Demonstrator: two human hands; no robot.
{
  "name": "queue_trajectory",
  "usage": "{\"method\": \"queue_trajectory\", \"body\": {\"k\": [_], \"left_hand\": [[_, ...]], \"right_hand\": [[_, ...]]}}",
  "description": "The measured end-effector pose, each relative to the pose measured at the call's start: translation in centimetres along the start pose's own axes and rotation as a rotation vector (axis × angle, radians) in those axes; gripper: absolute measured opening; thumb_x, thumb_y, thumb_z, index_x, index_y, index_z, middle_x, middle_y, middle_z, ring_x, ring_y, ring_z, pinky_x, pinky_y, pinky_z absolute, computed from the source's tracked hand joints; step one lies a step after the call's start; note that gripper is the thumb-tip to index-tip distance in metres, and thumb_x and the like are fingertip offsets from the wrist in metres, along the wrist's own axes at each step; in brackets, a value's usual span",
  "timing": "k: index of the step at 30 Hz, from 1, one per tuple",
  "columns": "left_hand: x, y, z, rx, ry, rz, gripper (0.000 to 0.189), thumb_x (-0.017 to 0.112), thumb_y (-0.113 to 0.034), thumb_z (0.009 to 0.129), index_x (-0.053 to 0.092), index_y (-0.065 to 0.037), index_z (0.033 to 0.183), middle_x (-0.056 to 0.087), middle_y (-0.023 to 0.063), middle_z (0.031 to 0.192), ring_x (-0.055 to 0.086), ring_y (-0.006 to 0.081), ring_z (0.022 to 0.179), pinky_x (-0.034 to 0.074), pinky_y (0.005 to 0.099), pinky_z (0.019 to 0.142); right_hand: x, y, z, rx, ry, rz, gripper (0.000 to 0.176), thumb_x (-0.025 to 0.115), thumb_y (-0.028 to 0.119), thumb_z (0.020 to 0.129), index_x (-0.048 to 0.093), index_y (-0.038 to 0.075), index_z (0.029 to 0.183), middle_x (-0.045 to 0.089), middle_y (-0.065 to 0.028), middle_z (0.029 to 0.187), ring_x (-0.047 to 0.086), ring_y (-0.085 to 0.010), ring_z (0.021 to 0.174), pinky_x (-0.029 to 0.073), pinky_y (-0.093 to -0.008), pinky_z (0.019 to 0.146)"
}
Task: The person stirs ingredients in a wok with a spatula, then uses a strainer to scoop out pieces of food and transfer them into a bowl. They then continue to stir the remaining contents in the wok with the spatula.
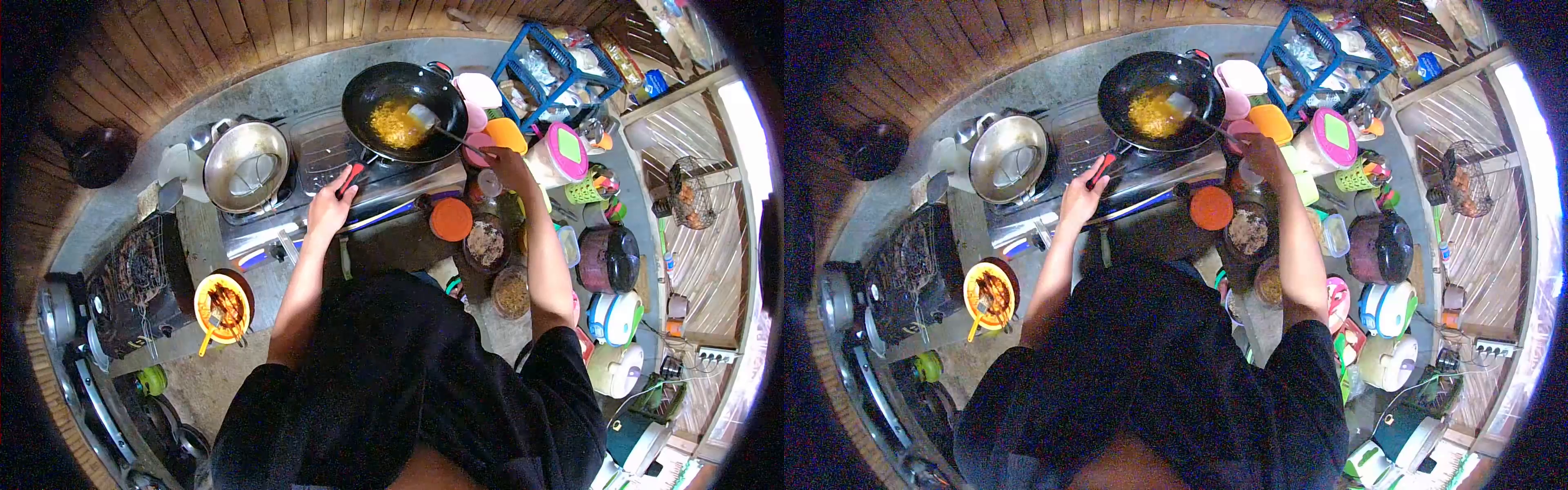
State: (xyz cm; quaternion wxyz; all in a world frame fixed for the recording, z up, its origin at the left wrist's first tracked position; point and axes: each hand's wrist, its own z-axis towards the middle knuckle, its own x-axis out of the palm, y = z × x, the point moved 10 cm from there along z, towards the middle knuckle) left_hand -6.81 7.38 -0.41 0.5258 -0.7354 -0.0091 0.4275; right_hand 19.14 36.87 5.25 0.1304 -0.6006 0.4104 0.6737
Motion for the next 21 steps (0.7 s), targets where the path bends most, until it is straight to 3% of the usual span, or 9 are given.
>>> {"method": "queue_trajectory", "body": {"k": [4, 6, 7, 9, 13, 16, 18, 19, 21], "left_hand": [[0.0, -0.2, 0.1, 0.056, -0.022, -0.017, 0.048, 0.063, -0.033, 0.089, 0.050, -0.030, 0.135, 0.062, 0.0170, 0.119, 0.059, 0.0343, 0.111, 0.048, 0.0378, 0.091], [0.1, 0.0, 0.0, 0.016, -0.004, -0.002, 0.048, 0.063, -0.033, 0.089, 0.050, -0.030, 0.135, 0.062, 0.0167, 0.120, 0.059, 0.0336, 0.112, 0.048, 0.0376, 0.092], [0.3, 0.2, 0.1, 0.018, -0.003, -0.001, 0.048, 0.063, -0.033, 0.089, 0.050, -0.030, 0.135, 0.062, 0.0167, 0.120, 0.059, 0.0336, 0.112, 0.048, 0.0376, 0.092], [0.1, 0.3, 0.2, 0.063, -0.060, -0.022, 0.046, 0.064, -0.036, 0.087, 0.054, -0.032, 0.132, 0.063, 0.0145, 0.116, 0.062, 0.0356, 0.104, 0.050, 0.0399, 0.087], [0.0, 0.1, 0.2, 0.085, -0.071, -0.018, 0.046, 0.064, -0.035, 0.087, 0.055, -0.031, 0.131, 0.063, 0.0147, 0.115, 0.062, 0.0359, 0.103, 0.050, 0.0398, 0.087], [-0.1, -0.1, 0.2, 0.086, -0.075, -0.018, 0.046, 0.064, -0.035, 0.087, 0.055, -0.031, 0.131, 0.064, 0.0154, 0.114, 0.062, 0.0366, 0.102, 0.050, 0.0404, 0.086], [-0.2, -0.1, 0.1, 0.055, -0.061, 0.010, 0.046, 0.064, -0.035, 0.087, 0.054, -0.031, 0.131, 0.064, 0.0159, 0.113, 0.062, 0.0374, 0.101, 0.050, 0.0408, 0.085], [-0.2, -0.1, 0.1, 0.055, -0.060, 0.011, 0.046, 0.064, -0.035, 0.087, 0.054, -0.031, 0.131, 0.064, 0.0159, 0.113, 0.062, 0.0374, 0.101, 0.050, 0.0408, 0.085], [-0.1, 0.0, 0.1, 0.046, -0.052, 0.006, 0.046, 0.064, -0.035, 0.087, 0.054, -0.031, 0.132, 0.065, 0.0165, 0.111, 0.062, 0.0377, 0.100, 0.050, 0.0410, 0.084]], "right_hand": [[2.2, 0.4, 0.4, -0.078, 0.096, 0.175, 0.026, 0.055, 0.021, 0.094, 0.067, 0.009, 0.114, 0.070, -0.0161, 0.096, 0.068, -0.0251, 0.085, 0.051, -0.0379, 0.074], [2.2, 4.4, -0.7, -0.388, 0.083, 0.016, 0.027, 0.053, 0.023, 0.093, 0.067, 0.008, 0.111, 0.069, -0.0173, 0.098, 0.067, -0.0330, 0.089, 0.052, -0.0409, 0.079], [2.0, 5.4, -0.9, -0.387, 0.081, 0.017, 0.027, 0.053, 0.023, 0.093, 0.067, 0.008, 0.111, 0.069, -0.0173, 0.098, 0.067, -0.0330, 0.089, 0.052, -0.0409, 0.079], [2.7, 5.4, -0.5, -0.162, 0.205, 0.119, 0.027, 0.052, 0.022, 0.094, 0.067, 0.007, 0.112, 0.070, -0.0157, 0.097, 0.066, -0.0323, 0.090, 0.051, -0.0378, 0.079], [2.4, 6.3, -1.0, -0.041, 0.244, 0.234, 0.027, 0.053, 0.021, 0.094, 0.067, 0.006, 0.111, 0.069, -0.0153, 0.097, 0.066, -0.0312, 0.089, 0.051, -0.0375, 0.078], [1.9, 4.7, 0.0, -0.024, 0.085, 0.488, 0.027, 0.052, 0.020, 0.093, 0.067, 0.005, 0.109, 0.068, -0.0163, 0.097, 0.066, -0.0322, 0.087, 0.051, -0.0389, 0.077], [-0.9, 4.5, 0.7, -0.355, -0.317, 0.163, 0.026, 0.054, 0.023, 0.092, 0.066, 0.007, 0.109, 0.067, -0.0183, 0.099, 0.066, -0.0360, 0.084, 0.052, -0.0427, 0.076], [-1.8, 5.8, 0.0, -0.355, -0.317, 0.163, 0.026, 0.054, 0.023, 0.092, 0.066, 0.007, 0.109, 0.067, -0.0183, 0.099, 0.066, -0.0360, 0.084, 0.052, -0.0427, 0.076], [-2.7, 5.6, -0.7, -0.040, -0.232, -0.056, 0.027, 0.055, 0.027, 0.091, 0.066, 0.012, 0.111, 0.067, -0.0183, 0.100, 0.065, -0.0390, 0.088, 0.052, -0.0468, 0.077]]}}
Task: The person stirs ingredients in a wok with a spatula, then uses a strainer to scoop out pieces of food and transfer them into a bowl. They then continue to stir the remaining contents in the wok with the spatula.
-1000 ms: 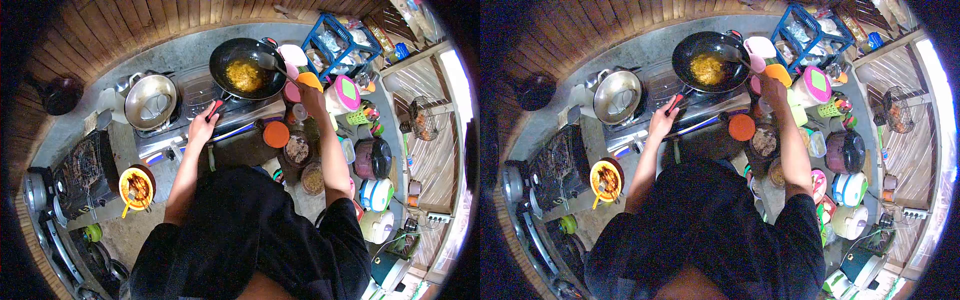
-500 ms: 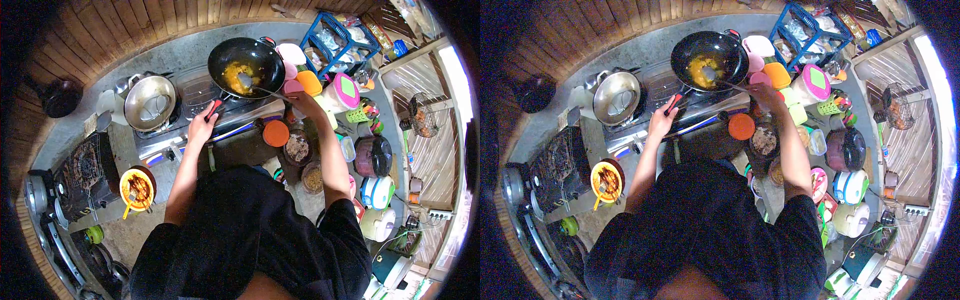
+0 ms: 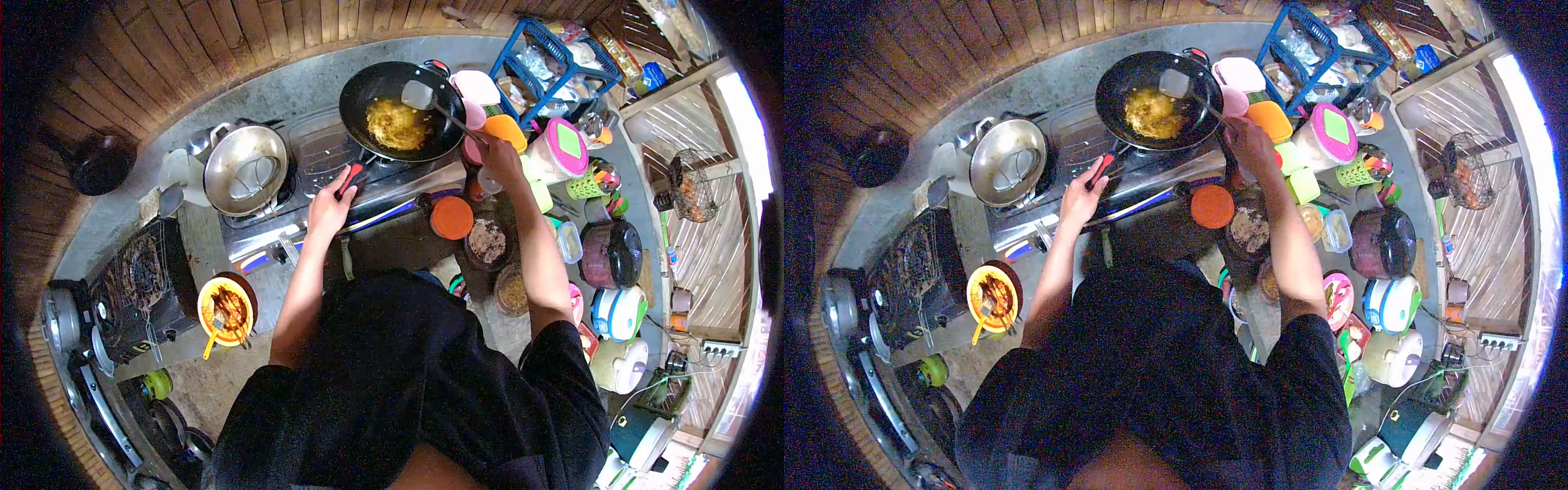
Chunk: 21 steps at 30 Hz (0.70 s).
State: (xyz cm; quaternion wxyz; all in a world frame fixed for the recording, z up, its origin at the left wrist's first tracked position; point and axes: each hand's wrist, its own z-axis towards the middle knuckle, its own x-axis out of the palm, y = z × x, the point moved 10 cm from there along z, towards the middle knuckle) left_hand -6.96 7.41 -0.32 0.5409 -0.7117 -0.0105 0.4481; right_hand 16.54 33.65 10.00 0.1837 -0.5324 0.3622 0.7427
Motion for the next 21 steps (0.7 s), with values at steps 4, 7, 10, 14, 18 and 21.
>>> {"method": "queue_trajectory", "body": {"k": [4, 7, 10, 14, 18, 21], "left_hand": [[-0.1, -0.2, 0.0, -0.003, 0.003, -0.001, 0.046, 0.064, -0.035, 0.087, 0.054, -0.031, 0.132, 0.065, 0.0169, 0.110, 0.063, 0.0374, 0.099, 0.050, 0.0405, 0.084], [-0.2, -0.2, -0.1, -0.013, -0.007, -0.009, 0.046, 0.064, -0.034, 0.087, 0.054, -0.031, 0.132, 0.065, 0.0167, 0.110, 0.063, 0.0369, 0.099, 0.050, 0.0401, 0.084], [0.1, 0.0, 0.0, 0.015, -0.013, -0.030, 0.046, 0.063, -0.034, 0.087, 0.054, -0.031, 0.132, 0.065, 0.0160, 0.111, 0.063, 0.0363, 0.100, 0.050, 0.0397, 0.085], [0.0, -0.2, -0.1, 0.038, -0.023, -0.045, 0.046, 0.063, -0.034, 0.088, 0.054, -0.030, 0.132, 0.064, 0.0160, 0.113, 0.062, 0.0363, 0.102, 0.050, 0.0401, 0.086], [0.1, -0.1, -0.1, 0.016, 0.002, -0.019, 0.046, 0.063, -0.035, 0.088, 0.053, -0.030, 0.133, 0.064, 0.0170, 0.114, 0.062, 0.0368, 0.103, 0.049, 0.0408, 0.087], [-0.2, -0.5, -0.2, 0.005, 0.001, -0.016, 0.046, 0.062, -0.035, 0.088, 0.053, -0.030, 0.133, 0.064, 0.0174, 0.113, 0.061, 0.0373, 0.103, 0.049, 0.0411, 0.087]], "right_hand": [[0.3, -1.1, 0.0, 0.101, 0.030, -0.077, 0.029, 0.054, 0.032, 0.091, 0.065, 0.015, 0.112, 0.067, -0.0172, 0.101, 0.065, -0.0396, 0.089, 0.052, -0.0488, 0.077], [1.8, -3.2, 0.2, 0.117, 0.002, -0.086, 0.031, 0.052, 0.035, 0.092, 0.064, 0.014, 0.110, 0.067, -0.0178, 0.100, 0.065, -0.0393, 0.090, 0.052, -0.0487, 0.077], [4.2, -4.2, 0.5, 0.021, 0.038, -0.014, 0.029, 0.049, 0.032, 0.093, 0.064, 0.014, 0.110, 0.067, -0.0190, 0.098, 0.065, -0.0385, 0.089, 0.053, -0.0484, 0.077], [6.3, -1.8, 0.2, -0.166, 0.216, 0.037, 0.027, 0.049, 0.021, 0.093, 0.064, 0.012, 0.115, 0.068, -0.0175, 0.086, 0.067, -0.0328, 0.079, 0.052, -0.0436, 0.068], [7.8, -1.0, -1.2, 0.004, 0.513, 0.199, 0.031, 0.043, 0.021, 0.095, 0.061, 0.006, 0.116, 0.067, -0.0175, 0.083, 0.068, -0.0287, 0.074, 0.053, -0.0430, 0.063], [6.7, 0.4, -2.0, 0.092, 0.551, 0.271, 0.032, 0.044, 0.024, 0.097, 0.061, 0.005, 0.117, 0.066, -0.0149, 0.081, 0.066, -0.0230, 0.071, 0.052, -0.0387, 0.060]]}}
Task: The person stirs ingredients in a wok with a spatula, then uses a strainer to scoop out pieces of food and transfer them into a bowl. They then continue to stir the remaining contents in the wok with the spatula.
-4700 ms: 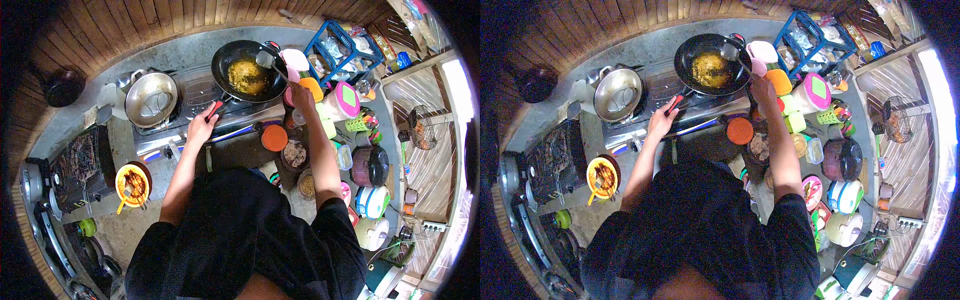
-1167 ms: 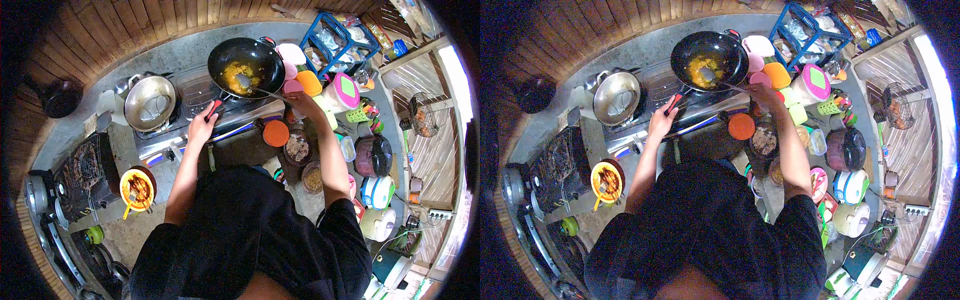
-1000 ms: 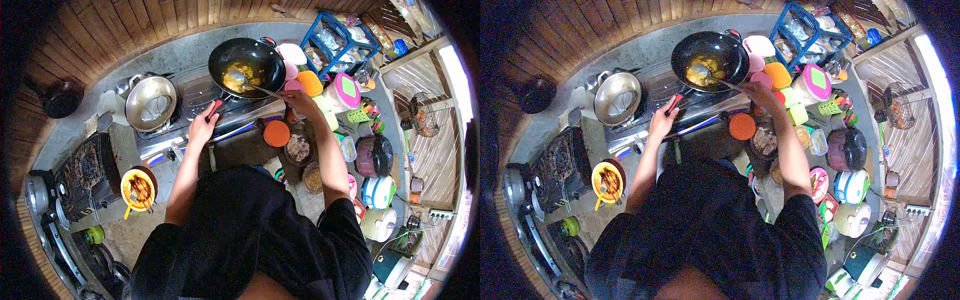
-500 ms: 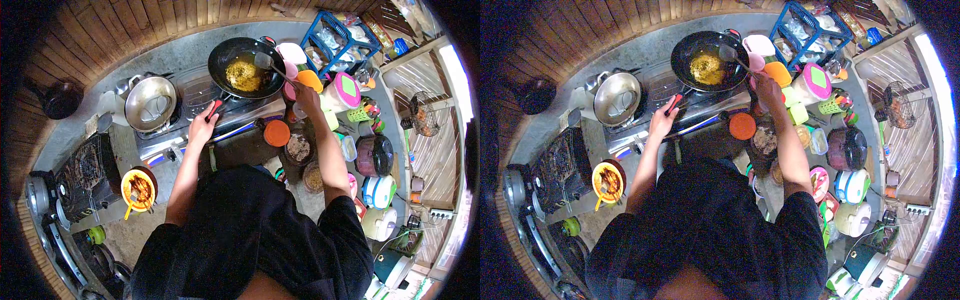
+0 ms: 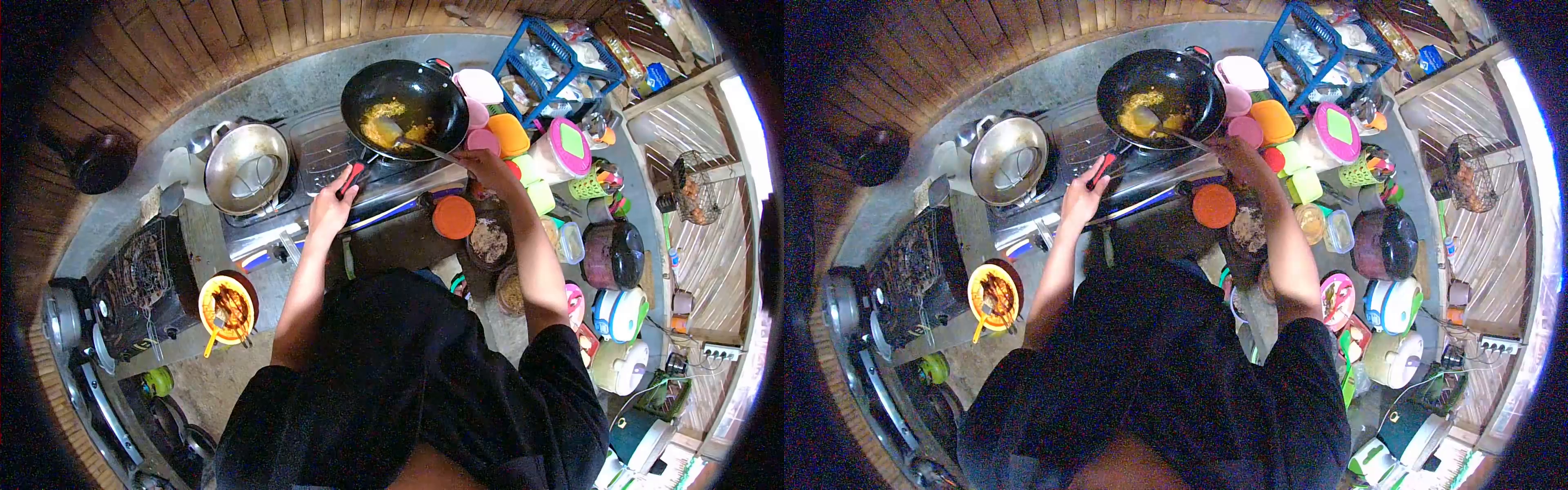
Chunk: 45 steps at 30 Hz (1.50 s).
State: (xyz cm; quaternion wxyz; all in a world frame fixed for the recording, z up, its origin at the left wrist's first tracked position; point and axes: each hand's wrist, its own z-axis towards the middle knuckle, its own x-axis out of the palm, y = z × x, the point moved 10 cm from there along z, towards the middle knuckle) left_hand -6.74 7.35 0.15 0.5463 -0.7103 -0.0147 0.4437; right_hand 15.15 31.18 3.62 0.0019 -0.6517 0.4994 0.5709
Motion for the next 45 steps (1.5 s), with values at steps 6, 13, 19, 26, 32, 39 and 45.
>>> {"method": "queue_trajectory", "body": {"k": [6, 13, 19, 26, 32, 39, 45], "left_hand": [[0.1, 0.2, 0.0, 0.002, -0.012, 0.024, 0.046, 0.062, -0.035, 0.088, 0.053, -0.030, 0.133, 0.064, 0.0171, 0.113, 0.061, 0.0381, 0.103, 0.049, 0.0414, 0.087], [0.1, 0.3, 0.0, -0.035, 0.003, 0.016, 0.045, 0.062, -0.036, 0.088, 0.053, -0.031, 0.132, 0.065, 0.0171, 0.112, 0.062, 0.0381, 0.102, 0.049, 0.0412, 0.087], [0.1, 0.3, 0.1, 0.017, -0.027, -0.010, 0.046, 0.063, -0.034, 0.088, 0.054, -0.031, 0.132, 0.065, 0.0165, 0.111, 0.063, 0.0368, 0.100, 0.050, 0.0402, 0.084], [0.4, 0.8, 0.3, -0.002, -0.016, -0.018, 0.046, 0.063, -0.034, 0.088, 0.053, -0.032, 0.132, 0.065, 0.0170, 0.111, 0.063, 0.0364, 0.101, 0.050, 0.0401, 0.086], [0.2, 0.5, 0.0, -0.045, 0.010, 0.001, 0.046, 0.062, -0.036, 0.088, 0.052, -0.034, 0.133, 0.065, 0.0158, 0.112, 0.063, 0.0365, 0.101, 0.050, 0.0410, 0.086], [0.1, 0.4, -0.1, -0.065, 0.024, 0.023, 0.046, 0.062, -0.037, 0.088, 0.052, -0.034, 0.133, 0.065, 0.0135, 0.114, 0.063, 0.0361, 0.102, 0.050, 0.0409, 0.086], [0.2, 0.4, -0.1, -0.075, 0.045, -0.016, 0.047, 0.063, -0.037, 0.088, 0.052, -0.034, 0.133, 0.063, 0.0120, 0.118, 0.062, 0.0351, 0.105, 0.050, 0.0398, 0.088]], "right_hand": [[-2.7, 0.3, 0.4, -0.302, -0.327, 0.140, 0.033, 0.048, 0.028, 0.096, 0.061, 0.007, 0.117, 0.067, -0.0140, 0.082, 0.065, -0.0235, 0.075, 0.051, -0.0408, 0.063], [-6.1, -0.1, 0.4, 0.033, -0.550, -0.344, 0.027, 0.046, 0.025, 0.095, 0.065, 0.008, 0.100, 0.066, -0.0224, 0.089, 0.064, -0.0401, 0.083, 0.051, -0.0467, 0.071], [-4.8, -0.9, 2.8, -0.049, -0.597, -0.413, 0.026, 0.053, 0.023, 0.091, 0.067, 0.013, 0.110, 0.067, -0.0197, 0.091, 0.065, -0.0378, 0.088, 0.052, -0.0462, 0.075], [-0.8, -1.0, 5.4, -0.191, -0.250, -0.161, 0.024, 0.057, 0.019, 0.091, 0.068, 0.006, 0.109, 0.070, -0.0131, 0.092, 0.067, -0.0280, 0.084, 0.052, -0.0373, 0.074], [-2.3, 3.1, 2.0, -0.404, -0.186, -0.016, 0.026, 0.057, 0.014, 0.093, 0.066, 0.001, 0.113, 0.071, -0.0111, 0.094, 0.066, -0.0184, 0.081, 0.050, -0.0334, 0.068], [-6.1, 0.5, 0.4, -0.152, -0.449, -0.245, 0.027, 0.057, 0.018, 0.091, 0.066, 0.013, 0.115, 0.068, -0.0189, 0.090, 0.065, -0.0380, 0.084, 0.051, -0.0451, 0.072], [-8.0, -1.0, -1.2, 0.059, -0.530, -0.493, 0.023, 0.052, 0.030, 0.092, 0.070, 0.017, 0.101, 0.069, -0.0179, 0.092, 0.066, -0.0380, 0.089, 0.053, -0.0494, 0.078]]}}
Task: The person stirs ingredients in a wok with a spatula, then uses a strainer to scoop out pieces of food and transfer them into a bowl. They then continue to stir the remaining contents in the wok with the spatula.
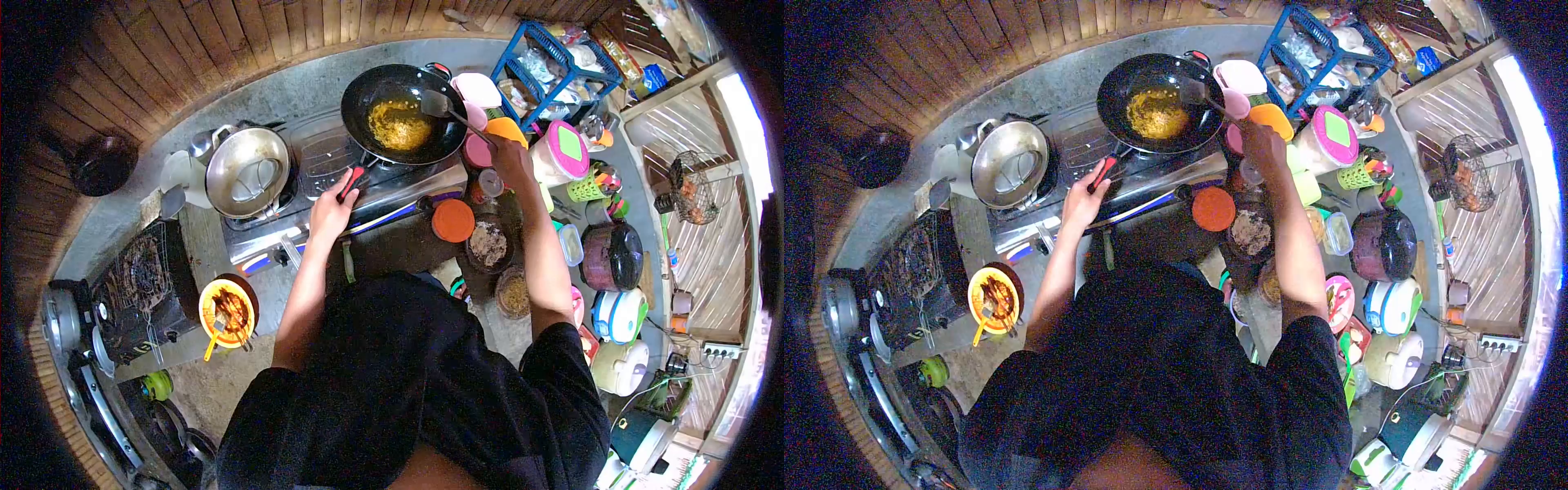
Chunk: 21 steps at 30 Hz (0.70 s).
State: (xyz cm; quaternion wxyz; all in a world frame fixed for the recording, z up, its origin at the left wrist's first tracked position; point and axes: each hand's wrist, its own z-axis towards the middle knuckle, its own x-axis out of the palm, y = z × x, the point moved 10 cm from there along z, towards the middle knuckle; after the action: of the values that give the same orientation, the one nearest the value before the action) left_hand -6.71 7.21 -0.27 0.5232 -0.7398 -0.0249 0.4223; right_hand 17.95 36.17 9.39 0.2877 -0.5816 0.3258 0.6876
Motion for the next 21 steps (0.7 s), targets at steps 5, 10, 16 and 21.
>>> {"method": "queue_trajectory", "body": {"k": [5, 10, 16, 21], "left_hand": [[0.2, 0.4, 0.3, 0.043, -0.027, -0.008, 0.046, 0.063, -0.035, 0.088, 0.052, -0.032, 0.133, 0.062, 0.0117, 0.120, 0.061, 0.0346, 0.106, 0.049, 0.0394, 0.090], [0.3, 0.4, 0.2, -0.005, -0.001, 0.000, 0.046, 0.062, -0.035, 0.088, 0.053, -0.031, 0.133, 0.062, 0.0120, 0.119, 0.061, 0.0344, 0.107, 0.049, 0.0395, 0.090], [0.1, -0.1, 0.1, 0.034, -0.024, 0.016, 0.046, 0.062, -0.035, 0.088, 0.053, -0.030, 0.133, 0.062, 0.0122, 0.120, 0.061, 0.0341, 0.108, 0.048, 0.0391, 0.091], [0.2, 0.1, 0.3, 0.038, -0.015, 0.033, 0.046, 0.062, -0.035, 0.088, 0.052, -0.032, 0.134, 0.062, 0.0121, 0.119, 0.061, 0.0337, 0.106, 0.049, 0.0388, 0.090]], "right_hand": [[0.9, -1.6, -0.4, -0.002, 0.130, 0.105, 0.026, 0.053, 0.023, 0.092, 0.067, 0.015, 0.113, 0.068, -0.0182, 0.099, 0.065, -0.0370, 0.091, 0.052, -0.0460, 0.078], [4.0, -2.0, -0.5, -0.071, 0.273, 0.438, 0.027, 0.057, 0.025, 0.091, 0.068, 0.010, 0.111, 0.069, -0.0140, 0.105, 0.067, -0.0307, 0.096, 0.052, -0.0413, 0.083], [7.5, -0.5, -1.3, 0.017, 0.505, 0.614, 0.026, 0.059, 0.023, 0.092, 0.069, 0.008, 0.110, 0.070, -0.0078, 0.090, 0.063, -0.0170, 0.078, 0.050, -0.0331, 0.072], [6.0, 1.8, -0.9, -0.056, 0.386, 0.843, 0.024, 0.058, 0.022, 0.093, 0.069, 0.007, 0.108, 0.064, -0.0031, 0.077, 0.056, -0.0148, 0.070, 0.047, -0.0304, 0.065]]}}
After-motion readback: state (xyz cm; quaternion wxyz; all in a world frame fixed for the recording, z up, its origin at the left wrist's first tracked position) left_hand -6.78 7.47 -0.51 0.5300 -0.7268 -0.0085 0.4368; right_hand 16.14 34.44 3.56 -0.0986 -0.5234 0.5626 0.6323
